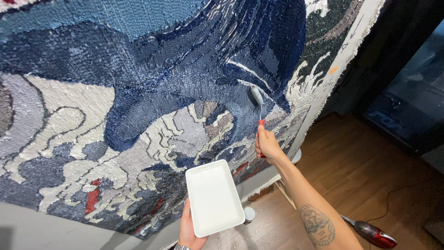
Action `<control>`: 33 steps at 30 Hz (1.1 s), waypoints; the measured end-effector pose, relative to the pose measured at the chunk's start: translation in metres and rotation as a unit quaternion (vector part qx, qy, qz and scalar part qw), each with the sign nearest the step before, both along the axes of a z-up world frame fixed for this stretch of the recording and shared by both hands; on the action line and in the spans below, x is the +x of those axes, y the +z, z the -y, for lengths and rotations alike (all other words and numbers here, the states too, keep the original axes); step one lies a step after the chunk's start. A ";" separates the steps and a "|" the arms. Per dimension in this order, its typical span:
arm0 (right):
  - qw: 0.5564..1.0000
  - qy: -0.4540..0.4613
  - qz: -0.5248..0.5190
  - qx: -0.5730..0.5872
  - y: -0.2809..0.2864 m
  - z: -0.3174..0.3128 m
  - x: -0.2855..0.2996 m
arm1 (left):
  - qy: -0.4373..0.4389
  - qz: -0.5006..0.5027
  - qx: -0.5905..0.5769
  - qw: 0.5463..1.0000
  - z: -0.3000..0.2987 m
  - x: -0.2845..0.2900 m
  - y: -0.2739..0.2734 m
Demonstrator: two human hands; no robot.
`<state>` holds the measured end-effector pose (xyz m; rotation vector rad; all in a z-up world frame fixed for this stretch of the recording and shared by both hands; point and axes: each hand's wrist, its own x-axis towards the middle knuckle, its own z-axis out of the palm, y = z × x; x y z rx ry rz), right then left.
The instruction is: The person applies a white liquid to a large, textured rug using a small paint roller. They repeatedly dip the roller into a white tray and roll it across the rug's surface, covering a specific section.
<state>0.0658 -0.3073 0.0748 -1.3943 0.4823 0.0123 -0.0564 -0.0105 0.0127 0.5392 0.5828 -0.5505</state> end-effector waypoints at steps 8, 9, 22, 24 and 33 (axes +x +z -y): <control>0.997 0.041 -0.028 0.062 -0.002 -0.046 -0.011 | -0.037 0.015 0.020 0.999 -0.010 0.031 -0.001; 0.995 0.065 -0.033 0.071 -0.003 -0.053 -0.015 | -0.046 0.022 0.021 0.998 -0.010 0.034 -0.002; 0.988 -0.008 -0.040 0.148 -0.002 -0.045 -0.001 | 0.001 0.029 -0.019 0.999 -0.010 0.012 -0.005; 0.983 -0.006 -0.047 0.177 0.005 -0.059 -0.003 | 0.016 0.017 -0.005 1.000 -0.013 0.020 0.000; 0.968 0.062 -0.029 0.242 -0.019 -0.049 0.001 | 0.016 0.015 -0.004 1.000 -0.005 0.017 -0.001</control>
